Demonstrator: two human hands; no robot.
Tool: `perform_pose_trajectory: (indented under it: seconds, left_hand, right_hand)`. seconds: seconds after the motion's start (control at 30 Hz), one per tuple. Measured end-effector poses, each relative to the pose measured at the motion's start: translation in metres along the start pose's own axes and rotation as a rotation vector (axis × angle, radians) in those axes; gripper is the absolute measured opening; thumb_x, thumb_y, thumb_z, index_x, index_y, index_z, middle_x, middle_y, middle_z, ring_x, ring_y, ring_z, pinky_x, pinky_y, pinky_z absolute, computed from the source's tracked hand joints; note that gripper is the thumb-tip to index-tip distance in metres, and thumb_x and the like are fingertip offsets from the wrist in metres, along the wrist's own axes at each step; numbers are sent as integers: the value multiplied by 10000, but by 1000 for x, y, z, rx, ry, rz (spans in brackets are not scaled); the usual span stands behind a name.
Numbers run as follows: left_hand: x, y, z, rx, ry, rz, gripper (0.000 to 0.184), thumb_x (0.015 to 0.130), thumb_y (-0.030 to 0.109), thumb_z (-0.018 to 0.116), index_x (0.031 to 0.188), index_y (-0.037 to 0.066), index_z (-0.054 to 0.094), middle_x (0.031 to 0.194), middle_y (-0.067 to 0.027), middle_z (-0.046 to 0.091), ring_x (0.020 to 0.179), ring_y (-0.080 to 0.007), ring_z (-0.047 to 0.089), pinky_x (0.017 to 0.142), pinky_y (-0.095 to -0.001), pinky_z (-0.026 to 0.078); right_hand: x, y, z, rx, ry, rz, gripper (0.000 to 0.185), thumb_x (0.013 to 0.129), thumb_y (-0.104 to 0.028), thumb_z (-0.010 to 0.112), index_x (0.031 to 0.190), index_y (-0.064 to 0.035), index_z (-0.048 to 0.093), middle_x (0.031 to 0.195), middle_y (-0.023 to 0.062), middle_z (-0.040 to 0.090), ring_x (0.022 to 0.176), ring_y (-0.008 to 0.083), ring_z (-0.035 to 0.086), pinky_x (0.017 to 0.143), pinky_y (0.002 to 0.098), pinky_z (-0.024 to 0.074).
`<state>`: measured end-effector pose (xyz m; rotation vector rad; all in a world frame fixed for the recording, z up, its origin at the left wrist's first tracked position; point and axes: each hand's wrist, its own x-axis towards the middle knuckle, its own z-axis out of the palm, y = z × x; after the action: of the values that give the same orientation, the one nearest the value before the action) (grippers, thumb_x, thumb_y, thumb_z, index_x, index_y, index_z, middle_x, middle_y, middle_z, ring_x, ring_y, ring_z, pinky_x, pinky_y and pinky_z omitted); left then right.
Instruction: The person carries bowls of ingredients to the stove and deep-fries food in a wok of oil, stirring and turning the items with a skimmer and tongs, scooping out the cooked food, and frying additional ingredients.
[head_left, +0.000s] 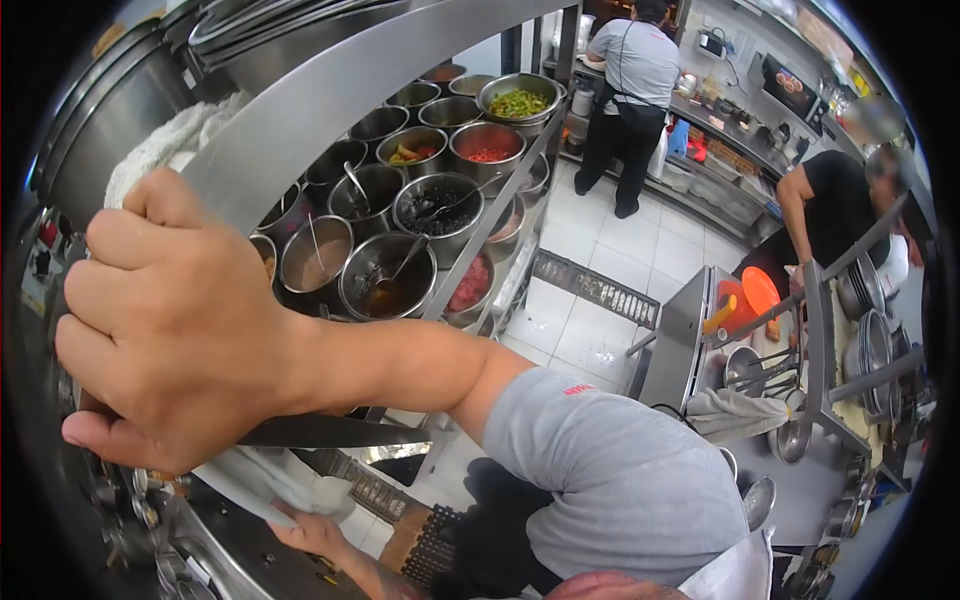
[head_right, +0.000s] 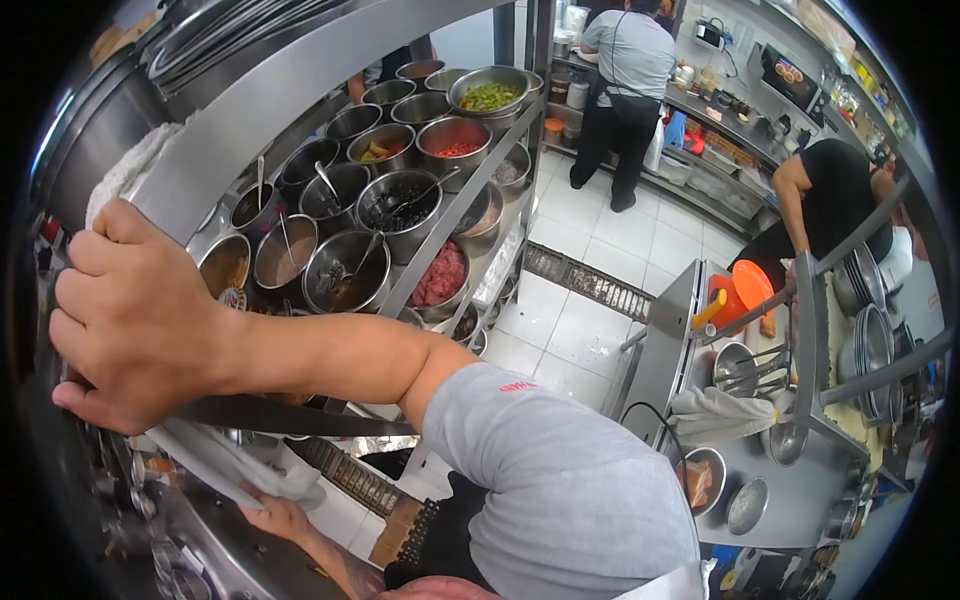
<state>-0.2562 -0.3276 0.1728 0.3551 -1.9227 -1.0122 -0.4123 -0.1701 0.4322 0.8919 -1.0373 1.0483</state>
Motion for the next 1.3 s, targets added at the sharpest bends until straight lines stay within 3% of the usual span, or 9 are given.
perform_pose_trajectory:
  seconds: [0.13,0.27,0.83,0.93,0.97,1.0,1.03,1.13,1.3]
  left_hand:
    - [-40,-67,20,112,-355,-522,460,950,312,448,897,-128,569,854,-236,595,729,-249,549,670,-370,444]
    - [-124,-94,47,251,-389,-353,416,939,295,457,768,-70,560,630,-188,528,585,-286,482,578,-388,395]
    - [-339,-271,-104,698,-993,-754,285,896,206,452,759,-8,582,681,-171,581,639,-269,568,592,-383,447]
    - [-383,-282,-152,838,-1050,-146,273,888,205,457,766,0,589,691,-164,592,649,-270,577,595,-377,456]
    - [-399,-287,-158,928,-983,13,269,886,204,458,768,3,591,694,-162,596,652,-270,580,596,-375,459]
    - [-396,-283,-144,752,-994,-964,349,897,284,398,881,34,640,900,-183,638,854,-344,598,769,-401,479]
    - [-419,-299,-145,909,-805,-544,385,894,331,400,896,39,651,958,-192,633,878,-363,603,766,-453,475]
    - [-365,-233,-128,624,-375,-1087,370,821,364,498,890,40,665,979,-198,628,965,-374,579,829,-426,456]
    - [-364,-189,-168,590,147,-1266,265,815,272,523,892,71,677,888,-176,654,887,-342,616,802,-419,478]
  right_hand:
    - [-2,0,-1,2,15,24,319,453,-346,668,525,-86,497,581,41,445,616,223,442,628,374,340]
    - [-1,1,1,11,2,11,320,445,-346,667,527,-80,509,585,42,452,619,226,444,632,373,341]
    - [-3,6,-3,57,-20,0,333,528,-411,652,521,-91,559,575,50,504,618,235,494,672,394,384]
    - [-1,14,-13,50,-82,-83,285,605,-388,651,527,-132,553,580,62,518,571,245,529,569,362,425]
    - [-2,4,-17,16,-159,-6,233,658,-319,667,591,-114,580,612,59,548,570,214,543,548,322,419]
    - [-2,-5,-22,-25,-239,70,182,710,-250,683,655,-95,607,644,57,578,569,183,557,528,281,412]
    - [-3,-14,-28,-71,-321,142,131,763,-182,699,719,-76,634,676,54,608,568,152,571,507,240,405]
    - [-18,20,-63,-164,-536,69,175,805,-216,647,797,-49,596,745,84,591,656,176,556,581,262,410]
    - [-10,83,-17,-288,-616,-125,275,876,-274,560,927,-5,532,861,133,563,803,218,531,705,298,419]
